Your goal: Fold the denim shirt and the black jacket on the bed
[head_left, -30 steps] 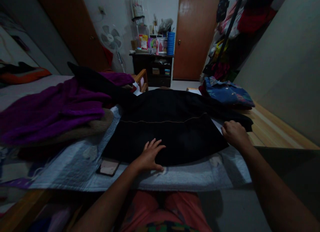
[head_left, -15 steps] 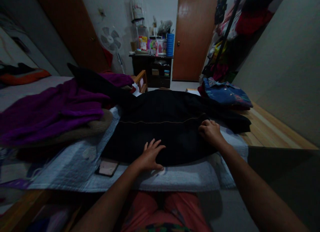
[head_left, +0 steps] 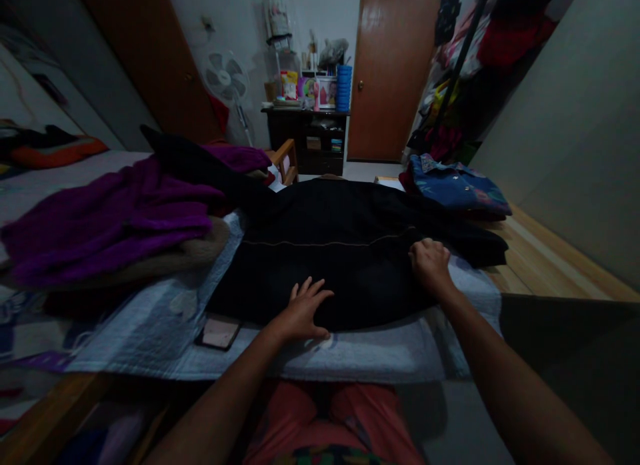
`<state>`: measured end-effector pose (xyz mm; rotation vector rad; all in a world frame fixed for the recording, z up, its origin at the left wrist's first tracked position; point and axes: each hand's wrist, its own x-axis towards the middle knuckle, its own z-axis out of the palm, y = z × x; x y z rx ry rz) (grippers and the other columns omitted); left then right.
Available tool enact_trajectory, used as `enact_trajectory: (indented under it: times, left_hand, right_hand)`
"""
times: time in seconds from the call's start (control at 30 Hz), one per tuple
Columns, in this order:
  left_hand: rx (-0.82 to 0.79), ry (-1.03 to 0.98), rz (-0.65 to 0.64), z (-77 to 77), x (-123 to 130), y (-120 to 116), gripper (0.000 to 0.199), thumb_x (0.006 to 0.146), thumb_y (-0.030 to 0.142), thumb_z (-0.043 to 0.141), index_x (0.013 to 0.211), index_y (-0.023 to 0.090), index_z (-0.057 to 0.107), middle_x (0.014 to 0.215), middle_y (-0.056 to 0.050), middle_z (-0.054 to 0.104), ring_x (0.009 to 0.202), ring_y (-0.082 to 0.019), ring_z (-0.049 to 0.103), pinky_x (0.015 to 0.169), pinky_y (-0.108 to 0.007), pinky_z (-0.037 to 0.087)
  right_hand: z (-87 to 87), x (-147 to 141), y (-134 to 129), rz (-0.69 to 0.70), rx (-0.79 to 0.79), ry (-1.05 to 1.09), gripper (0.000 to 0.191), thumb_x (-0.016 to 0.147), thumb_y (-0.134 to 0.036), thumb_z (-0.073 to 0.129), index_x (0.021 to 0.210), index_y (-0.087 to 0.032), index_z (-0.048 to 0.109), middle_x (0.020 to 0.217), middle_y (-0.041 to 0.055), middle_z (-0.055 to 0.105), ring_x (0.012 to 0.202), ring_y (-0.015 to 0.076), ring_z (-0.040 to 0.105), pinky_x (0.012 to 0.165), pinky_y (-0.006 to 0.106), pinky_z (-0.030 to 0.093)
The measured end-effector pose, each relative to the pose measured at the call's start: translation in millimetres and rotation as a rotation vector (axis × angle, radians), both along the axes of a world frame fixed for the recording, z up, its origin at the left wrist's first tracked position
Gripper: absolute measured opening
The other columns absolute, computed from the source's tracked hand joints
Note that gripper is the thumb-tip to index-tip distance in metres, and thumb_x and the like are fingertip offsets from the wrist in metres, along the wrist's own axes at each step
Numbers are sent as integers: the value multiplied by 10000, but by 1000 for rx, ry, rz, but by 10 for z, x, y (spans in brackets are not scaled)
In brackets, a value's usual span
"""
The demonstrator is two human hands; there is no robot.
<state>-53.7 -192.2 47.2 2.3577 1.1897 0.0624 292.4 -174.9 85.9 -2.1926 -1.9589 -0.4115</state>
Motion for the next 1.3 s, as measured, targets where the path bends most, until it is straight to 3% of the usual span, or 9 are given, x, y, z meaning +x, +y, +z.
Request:
enact_trajectory:
  times: [0.2, 0.33, 0.4, 0.5, 0.6, 0.73, 0.9, 1.0, 1.3]
  left_hand:
    - [64, -120, -6, -24, -40, -52, 528, 701, 298, 709, 1217, 296, 599, 1452, -60, 455, 1407, -330, 268, 1129, -585, 165]
    - [52, -298, -75, -29, -72, -28, 289, 812, 253, 612, 1093, 235, 676, 1240, -62, 633, 1202, -228, 532, 1081, -422, 341]
    - [2, -336, -95, 2, -80, 14, 257, 833, 242, 596, 1070, 218, 691, 1195, -64, 654, 1141, -204, 568, 1033, -367, 391]
    - [-100, -351, -137, 66, -96, 93, 244, 867, 249, 557, 1060, 209, 701, 1200, -63, 644, 1131, -185, 569, 1012, -319, 404]
    - [-191, -384, -150, 96, -116, 152, 277, 916, 261, 473, 1061, 179, 694, 1194, -70, 639, 1097, -163, 586, 973, -273, 428]
    - [-189, -397, -108, 49, -128, 141, 283, 920, 246, 450, 1066, 169, 679, 1168, -69, 646, 1079, -162, 588, 965, -279, 431]
    - [41, -287, -83, -9, -172, -2, 254, 786, 143, 574, 1011, 198, 678, 1233, -68, 587, 1134, -209, 515, 998, -344, 397]
    - [180, -150, -30, 7, -258, -96, 306, 727, 79, 565, 991, 209, 649, 1108, -56, 594, 1031, -210, 519, 907, -339, 426]
    - [436, 177, 43, 20, -466, -303, 226, 848, 69, 445, 898, 209, 615, 895, -51, 566, 849, -204, 512, 766, -331, 409]
  right_hand:
    - [179, 232, -154, -68, 97, 39, 245, 900, -324, 441, 873, -162, 623, 960, 158, 578, 922, 303, 462, 769, 412, 337]
    - [153, -152, -321, 316, 53, 291, 250, 814, -197, 513, 1055, -164, 573, 1055, 128, 573, 985, 267, 504, 854, 392, 394]
    - [78, -471, -425, 548, -127, 427, 234, 838, -235, 530, 1061, -180, 572, 1035, 97, 586, 972, 233, 530, 872, 360, 418]
    - [-71, -906, -552, 715, -313, 485, 416, 796, -332, 652, 1172, -187, 548, 1148, 92, 576, 1057, 238, 515, 905, 363, 420]
    - [-204, -1142, -592, 721, -353, 458, 502, 765, -287, 693, 1232, -189, 537, 1187, 92, 573, 1087, 244, 502, 928, 383, 406]
    - [-305, -1207, -566, 703, -353, 439, 361, 803, -275, 666, 1153, -197, 617, 1148, 84, 592, 1056, 232, 513, 919, 376, 411]
    - [-395, -1210, -587, 674, -316, 436, 263, 906, -239, 537, 1131, -254, 672, 1161, 74, 596, 1072, 217, 513, 917, 370, 414]
    - [-456, -1214, -628, 662, -296, 448, 286, 903, -236, 544, 1159, -271, 668, 1222, 82, 572, 1122, 224, 497, 944, 382, 409]
    - [-332, -1248, -777, 751, -360, 526, 390, 857, -275, 598, 1246, -263, 611, 1278, 89, 555, 1187, 232, 485, 1010, 406, 392]
